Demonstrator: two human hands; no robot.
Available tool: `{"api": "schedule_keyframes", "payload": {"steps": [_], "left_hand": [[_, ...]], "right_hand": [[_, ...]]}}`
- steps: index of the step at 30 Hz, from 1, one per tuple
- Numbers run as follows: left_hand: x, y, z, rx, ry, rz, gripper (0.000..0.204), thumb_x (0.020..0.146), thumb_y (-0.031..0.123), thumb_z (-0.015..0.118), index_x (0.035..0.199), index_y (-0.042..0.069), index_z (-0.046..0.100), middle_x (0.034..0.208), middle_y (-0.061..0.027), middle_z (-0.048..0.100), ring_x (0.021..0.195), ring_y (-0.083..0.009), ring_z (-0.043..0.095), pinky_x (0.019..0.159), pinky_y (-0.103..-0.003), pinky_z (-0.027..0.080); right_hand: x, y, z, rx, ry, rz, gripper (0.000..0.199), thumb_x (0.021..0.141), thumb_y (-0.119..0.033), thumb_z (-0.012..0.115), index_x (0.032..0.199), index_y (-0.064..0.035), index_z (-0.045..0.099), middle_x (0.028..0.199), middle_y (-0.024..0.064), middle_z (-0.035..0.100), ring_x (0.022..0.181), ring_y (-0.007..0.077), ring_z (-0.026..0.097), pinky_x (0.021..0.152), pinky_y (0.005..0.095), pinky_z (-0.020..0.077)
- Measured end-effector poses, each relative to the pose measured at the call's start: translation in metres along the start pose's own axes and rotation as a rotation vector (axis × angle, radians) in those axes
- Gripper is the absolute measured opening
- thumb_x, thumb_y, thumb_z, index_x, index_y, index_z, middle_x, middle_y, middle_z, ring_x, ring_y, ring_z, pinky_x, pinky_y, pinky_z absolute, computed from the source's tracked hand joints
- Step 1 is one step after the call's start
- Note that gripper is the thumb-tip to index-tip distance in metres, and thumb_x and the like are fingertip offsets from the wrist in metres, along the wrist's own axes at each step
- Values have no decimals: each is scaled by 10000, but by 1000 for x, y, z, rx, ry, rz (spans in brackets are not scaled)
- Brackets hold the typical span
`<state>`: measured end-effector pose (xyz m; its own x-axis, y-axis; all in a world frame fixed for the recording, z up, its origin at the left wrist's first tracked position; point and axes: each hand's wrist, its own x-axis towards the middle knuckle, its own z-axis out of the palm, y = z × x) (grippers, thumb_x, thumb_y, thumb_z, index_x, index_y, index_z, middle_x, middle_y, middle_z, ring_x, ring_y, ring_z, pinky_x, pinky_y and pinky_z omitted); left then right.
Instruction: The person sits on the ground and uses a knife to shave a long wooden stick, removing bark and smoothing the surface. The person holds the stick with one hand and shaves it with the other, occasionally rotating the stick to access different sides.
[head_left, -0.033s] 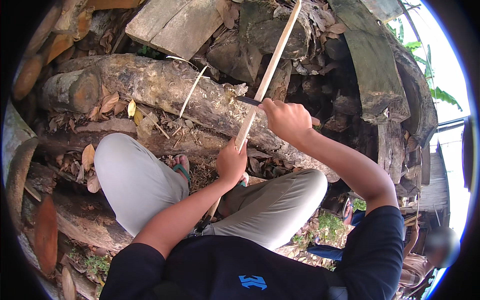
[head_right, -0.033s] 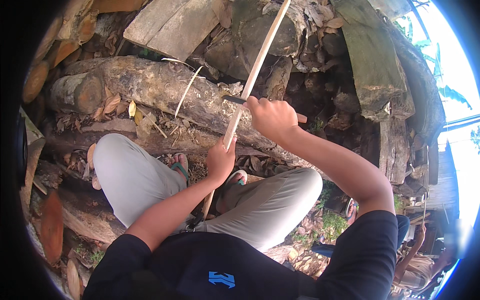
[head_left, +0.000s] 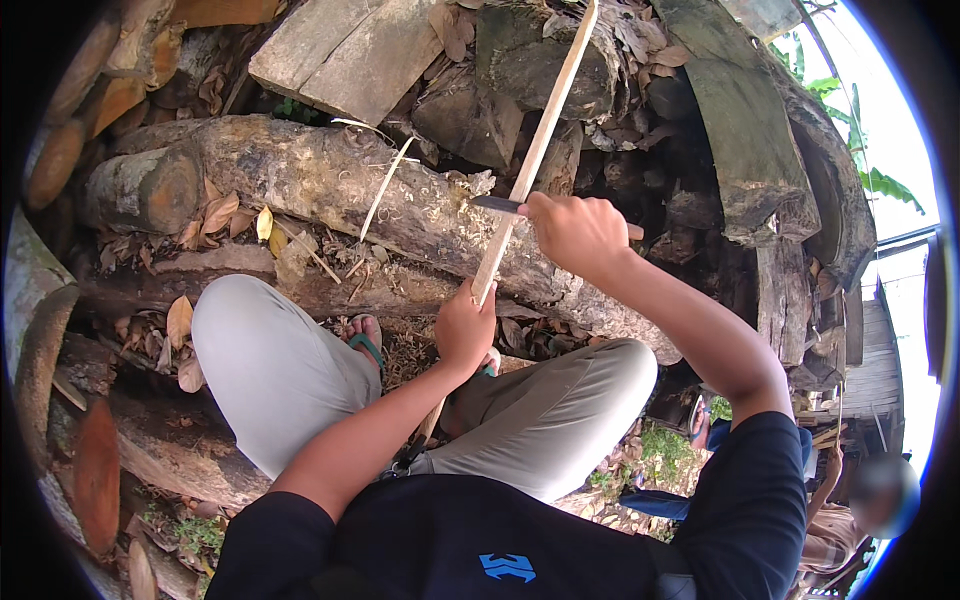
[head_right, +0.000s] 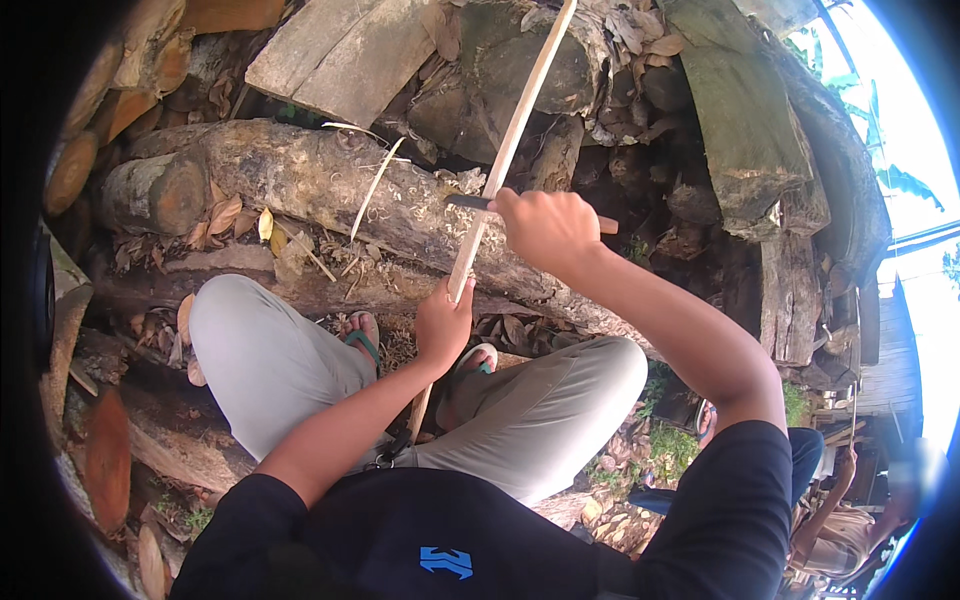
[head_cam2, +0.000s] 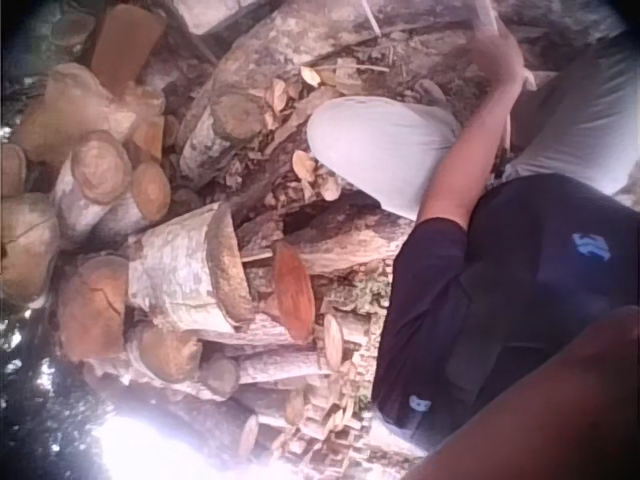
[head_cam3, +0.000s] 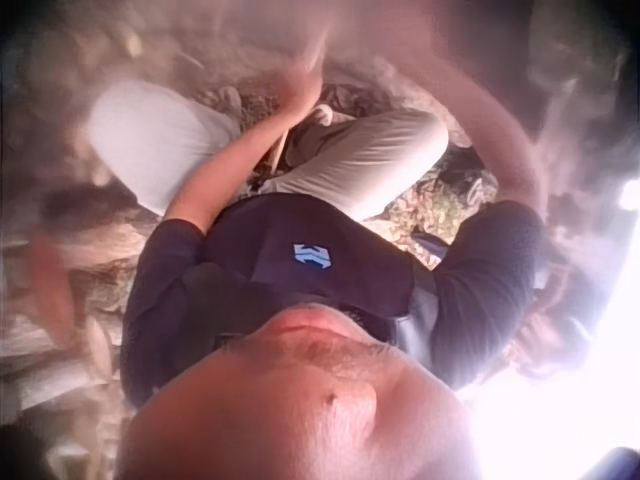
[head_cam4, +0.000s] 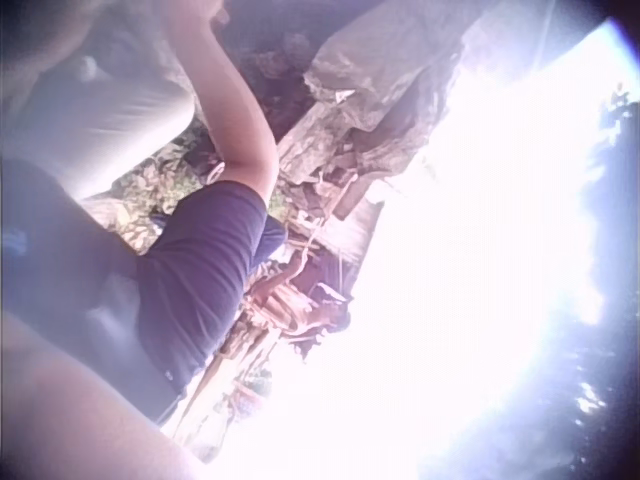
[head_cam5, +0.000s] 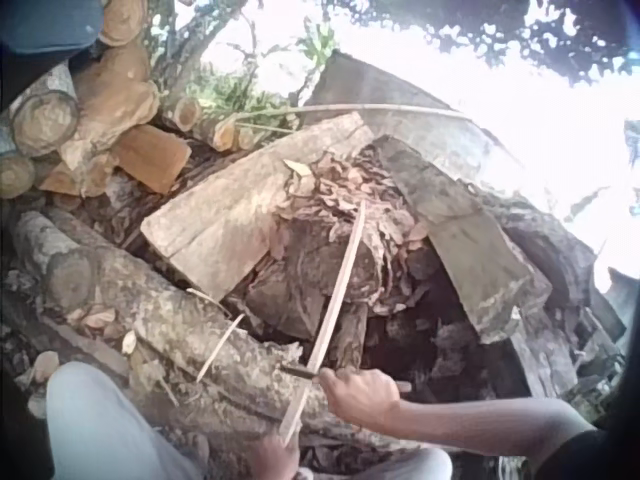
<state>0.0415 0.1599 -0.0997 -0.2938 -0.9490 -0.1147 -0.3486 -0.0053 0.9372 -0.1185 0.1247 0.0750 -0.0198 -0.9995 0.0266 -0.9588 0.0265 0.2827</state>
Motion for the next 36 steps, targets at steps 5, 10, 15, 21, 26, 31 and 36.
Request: {"api": "schedule_keyframes", "payload": {"steps": [5,10,15,21,26,31,36], "left_hand": [[4,1,4,-154,-100,18,316,1007,370,606,1050,60,654,686,-185,670,693,-425,684,617,-533,500],[10,-4,2,-77,-73,79,395,1027,407,580,1129,27,607,712,-199,673,709,-439,687,639,-538,512],[2,2,1,-12,-128,41,448,1031,437,573,1153,6,593,738,-224,684,737,-461,690,643,-555,517],[1,-3,-5,-55,-113,59,385,973,352,645,1163,31,550,815,-206,688,747,-436,689,655,-536,510],[16,30,-13,-94,-59,257,428,983,318,657,1227,27,459,987,-190,650,864,-370,684,744,-491,511],[40,28,-1,-220,-267,257,339,1098,359,462,1171,27,469,868,-133,603,764,-282,639,674,-433,486],[27,40,-11,-673,-699,12,372,1119,452,383,1054,97,469,701,8,452,520,-92,420,465,-282,375]], "right_hand": [[29,73,-26,45,247,315,268,1055,-330,511,1008,-111,658,685,183,698,607,405,699,525,516,564],[-12,10,0,42,13,-88,186,1031,-277,540,1006,-139,663,668,120,696,583,334,712,531,472,571],[-17,12,22,127,245,80,257,1059,-298,527,910,-108,614,596,115,649,463,337,638,407,457,502],[-19,7,9,265,183,302,201,1033,-305,567,986,-154,691,614,153,651,554,385,662,503,517,516],[-28,39,18,365,338,320,282,1036,-333,598,888,-96,637,616,166,608,605,412,635,543,504,474],[-13,67,-20,386,460,402,332,1051,-361,582,880,-77,599,662,173,610,660,432,629,571,487,464],[30,123,-76,186,551,440,360,1055,-425,520,913,-109,619,727,185,682,732,454,673,654,563,511]]}}
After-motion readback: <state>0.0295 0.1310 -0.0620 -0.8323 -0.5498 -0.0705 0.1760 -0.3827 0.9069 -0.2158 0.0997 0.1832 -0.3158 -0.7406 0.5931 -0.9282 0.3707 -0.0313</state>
